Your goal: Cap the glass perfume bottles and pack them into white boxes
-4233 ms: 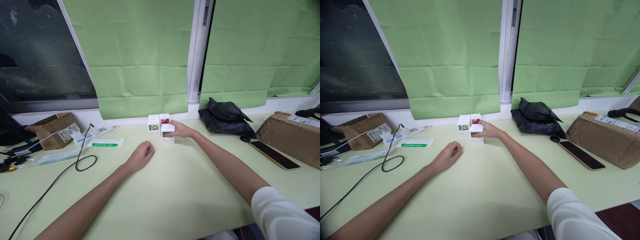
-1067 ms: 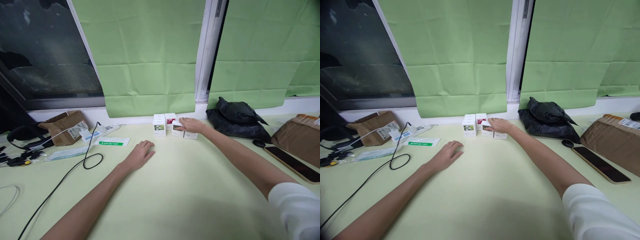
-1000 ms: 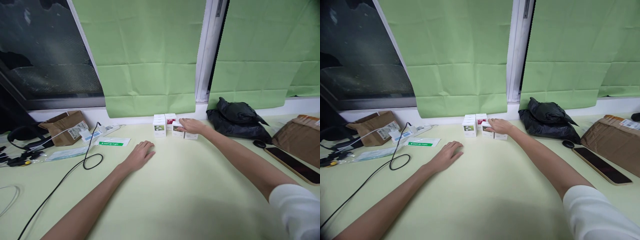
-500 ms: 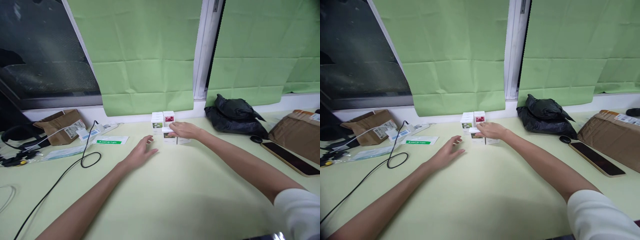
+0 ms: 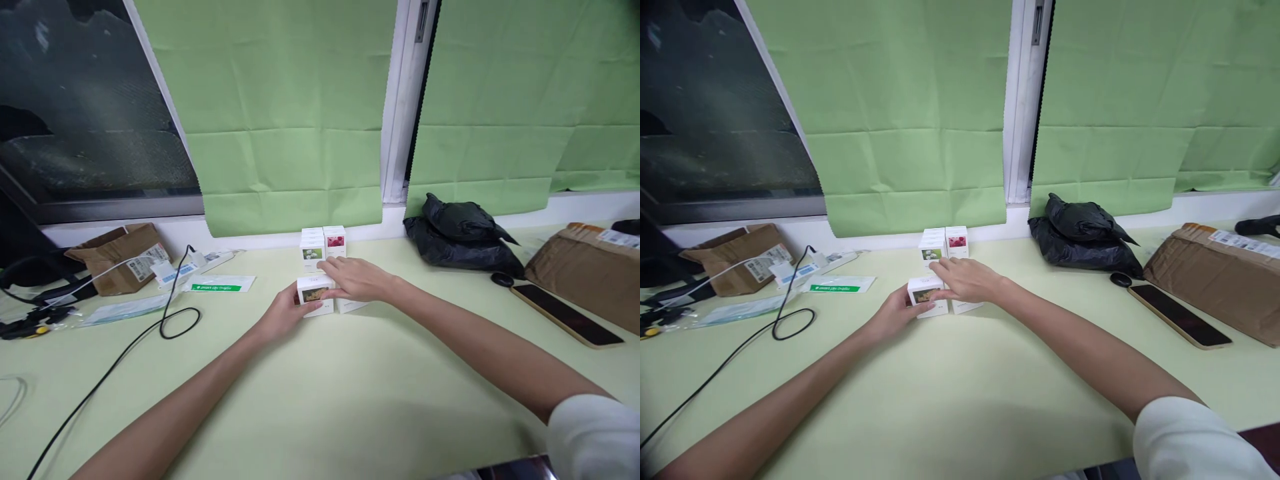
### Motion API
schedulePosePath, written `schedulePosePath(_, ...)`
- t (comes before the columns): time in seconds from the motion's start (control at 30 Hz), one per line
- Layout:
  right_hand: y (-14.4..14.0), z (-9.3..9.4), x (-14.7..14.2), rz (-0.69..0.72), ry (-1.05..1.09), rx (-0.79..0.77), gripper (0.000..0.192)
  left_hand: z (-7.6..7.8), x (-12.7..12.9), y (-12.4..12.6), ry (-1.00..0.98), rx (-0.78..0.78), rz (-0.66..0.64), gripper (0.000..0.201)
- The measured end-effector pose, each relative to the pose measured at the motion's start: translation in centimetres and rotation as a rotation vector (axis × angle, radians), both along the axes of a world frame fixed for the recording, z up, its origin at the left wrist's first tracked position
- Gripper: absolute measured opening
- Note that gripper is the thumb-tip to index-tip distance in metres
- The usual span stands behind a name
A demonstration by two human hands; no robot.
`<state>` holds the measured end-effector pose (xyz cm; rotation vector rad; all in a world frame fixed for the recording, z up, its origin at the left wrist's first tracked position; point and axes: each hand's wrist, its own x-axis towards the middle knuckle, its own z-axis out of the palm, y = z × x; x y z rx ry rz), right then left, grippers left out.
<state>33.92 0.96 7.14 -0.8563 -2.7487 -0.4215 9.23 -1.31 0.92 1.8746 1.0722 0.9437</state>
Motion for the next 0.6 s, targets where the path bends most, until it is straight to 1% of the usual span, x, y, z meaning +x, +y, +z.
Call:
schedulePosePath(0.07, -0.2, 0.2, 0.8, -0.020, 0.003, -0.047, 0.064, -0.2, -0.3, 0.4, -0.015, -0.012, 0.010, 0.058)
schedulePosePath(0.13, -0.3, 0.1, 1.3, -0.036, -0.002, -0.106, 0.058, -0.5, -0.4, 0.7, -0.033, -0.021, 0.011, 0.058)
schedulePosePath(0.2, -0.1, -0.2, 1.3, -0.047, 0.014, -0.130, 0.050, -0.7, -0.3, 1.0, -0.044, -0.018, 0.006, 0.056)
schedulePosePath(0.33, 1.2, -1.1, 0.4, -0.062, 0.086, -0.085, 0.049, -0.9, -0.1, 1.9, -0.044, 0.012, 0.013, 0.055)
schedulePosePath(0.4, 2.0, -1.2, -0.2, -0.062, 0.123, -0.092, 0.051, -1.0, -0.1, 2.5, -0.036, 0.018, 0.020, 0.057)
schedulePosePath(0.5, 2.7, -0.9, -0.7, -0.037, 0.115, -0.138, 0.049, -1.0, -0.3, 3.1, -0.020, 0.030, 0.007, 0.058)
schedulePosePath(0.6, 2.8, -0.4, -0.8, -0.011, 0.112, -0.178, 0.044, -1.2, -0.5, 3.3, -0.023, 0.047, -0.006, 0.059)
